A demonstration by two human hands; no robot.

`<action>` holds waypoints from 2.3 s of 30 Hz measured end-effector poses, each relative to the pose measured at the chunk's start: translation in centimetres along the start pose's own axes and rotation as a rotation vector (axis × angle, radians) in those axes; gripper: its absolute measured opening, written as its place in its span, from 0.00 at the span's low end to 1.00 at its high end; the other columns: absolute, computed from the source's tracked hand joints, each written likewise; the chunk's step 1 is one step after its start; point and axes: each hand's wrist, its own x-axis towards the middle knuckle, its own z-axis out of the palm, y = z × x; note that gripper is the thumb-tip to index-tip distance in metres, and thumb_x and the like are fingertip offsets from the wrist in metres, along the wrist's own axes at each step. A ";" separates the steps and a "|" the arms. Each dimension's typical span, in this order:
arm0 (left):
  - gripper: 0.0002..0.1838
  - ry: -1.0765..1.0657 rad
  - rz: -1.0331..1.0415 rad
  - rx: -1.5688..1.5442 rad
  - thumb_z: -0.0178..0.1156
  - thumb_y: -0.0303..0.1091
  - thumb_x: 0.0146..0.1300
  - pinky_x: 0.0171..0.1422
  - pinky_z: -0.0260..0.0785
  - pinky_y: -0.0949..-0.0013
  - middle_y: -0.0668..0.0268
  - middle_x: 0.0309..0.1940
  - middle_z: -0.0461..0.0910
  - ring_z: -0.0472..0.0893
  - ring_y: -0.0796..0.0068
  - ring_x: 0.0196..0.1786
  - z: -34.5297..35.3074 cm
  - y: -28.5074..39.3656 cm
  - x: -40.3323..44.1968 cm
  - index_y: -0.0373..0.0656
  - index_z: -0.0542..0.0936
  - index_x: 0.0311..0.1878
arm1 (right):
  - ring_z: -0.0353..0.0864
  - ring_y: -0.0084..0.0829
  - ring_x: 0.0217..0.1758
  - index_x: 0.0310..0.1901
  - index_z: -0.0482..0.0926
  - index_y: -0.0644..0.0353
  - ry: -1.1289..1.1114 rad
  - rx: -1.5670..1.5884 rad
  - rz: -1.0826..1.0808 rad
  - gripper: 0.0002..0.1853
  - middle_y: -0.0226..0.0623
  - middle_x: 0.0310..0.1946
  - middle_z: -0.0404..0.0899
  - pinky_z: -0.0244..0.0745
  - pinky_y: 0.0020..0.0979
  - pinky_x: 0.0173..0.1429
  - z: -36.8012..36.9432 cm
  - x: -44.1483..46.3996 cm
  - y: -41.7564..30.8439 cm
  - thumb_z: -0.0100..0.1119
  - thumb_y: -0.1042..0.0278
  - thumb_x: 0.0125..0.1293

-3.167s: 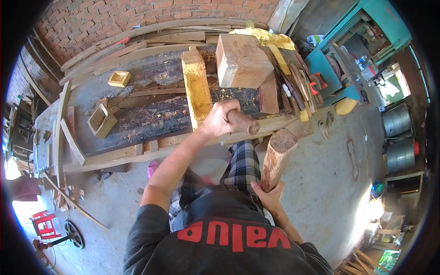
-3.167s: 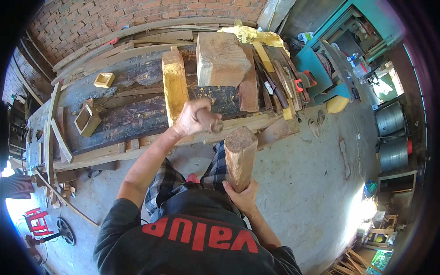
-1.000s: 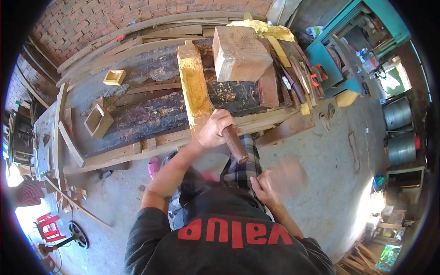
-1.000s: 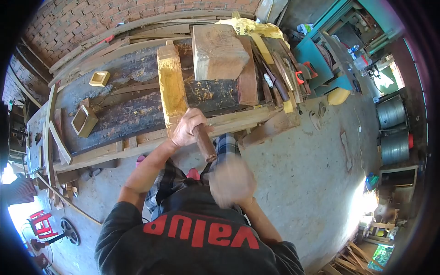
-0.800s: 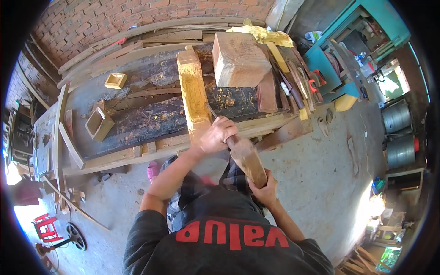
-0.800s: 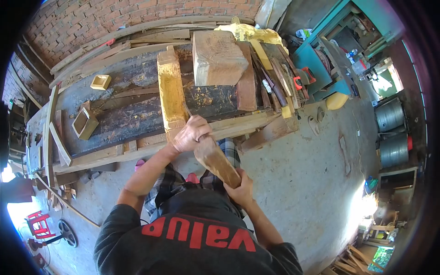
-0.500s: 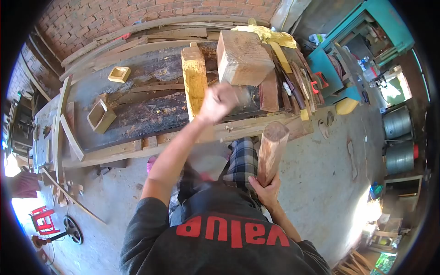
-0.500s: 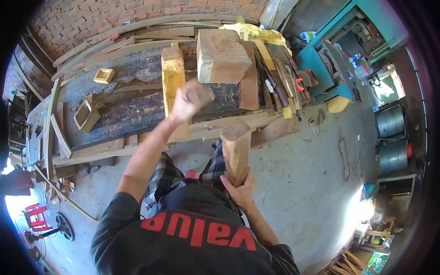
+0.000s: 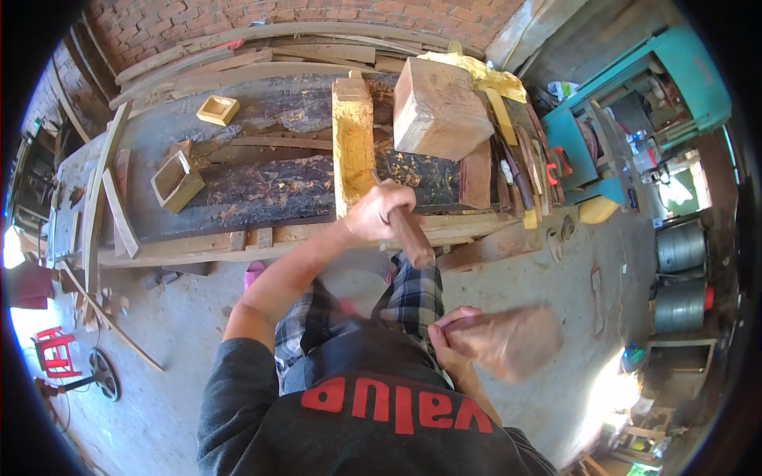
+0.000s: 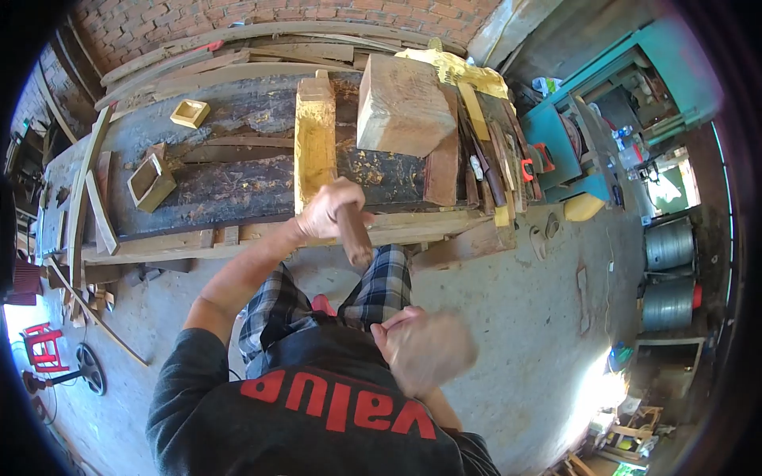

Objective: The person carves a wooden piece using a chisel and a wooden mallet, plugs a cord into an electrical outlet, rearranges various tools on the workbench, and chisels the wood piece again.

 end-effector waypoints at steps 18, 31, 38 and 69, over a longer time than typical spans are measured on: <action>0.19 -0.087 0.104 -0.001 0.72 0.41 0.53 0.43 0.63 0.59 0.61 0.24 0.73 0.76 0.55 0.33 0.2 -0.6 -1.0 0.43 0.71 0.30 | 0.82 0.37 0.36 0.42 0.75 0.67 0.198 0.231 0.583 0.19 0.42 0.32 0.83 0.77 0.36 0.43 2.6 0.1 0.4 0.73 0.67 0.54; 0.19 -0.004 0.033 0.020 0.74 0.38 0.48 0.43 0.64 0.58 0.61 0.24 0.73 0.75 0.53 0.33 0.2 -0.4 -0.5 0.44 0.70 0.26 | 0.84 0.40 0.37 0.42 0.77 0.63 -0.051 0.072 0.250 0.19 0.41 0.35 0.84 0.78 0.37 0.42 3.6 -2.9 4.7 0.74 0.66 0.52; 0.19 -0.036 0.025 0.043 0.74 0.39 0.48 0.44 0.64 0.58 0.60 0.26 0.74 0.74 0.52 0.35 0.1 -0.3 -0.7 0.43 0.71 0.28 | 0.86 0.45 0.42 0.51 0.74 0.66 0.163 0.303 0.517 0.30 0.49 0.37 0.83 0.79 0.38 0.47 2.9 0.0 0.8 0.77 0.63 0.50; 0.18 0.059 0.099 -0.007 0.73 0.37 0.50 0.36 0.65 0.60 0.62 0.24 0.72 0.75 0.57 0.30 -0.8 0.7 -2.2 0.44 0.70 0.29 | 0.82 0.37 0.33 0.47 0.75 0.65 0.021 0.219 0.271 0.28 0.41 0.32 0.81 0.77 0.37 0.40 2.9 -1.5 1.7 0.78 0.67 0.46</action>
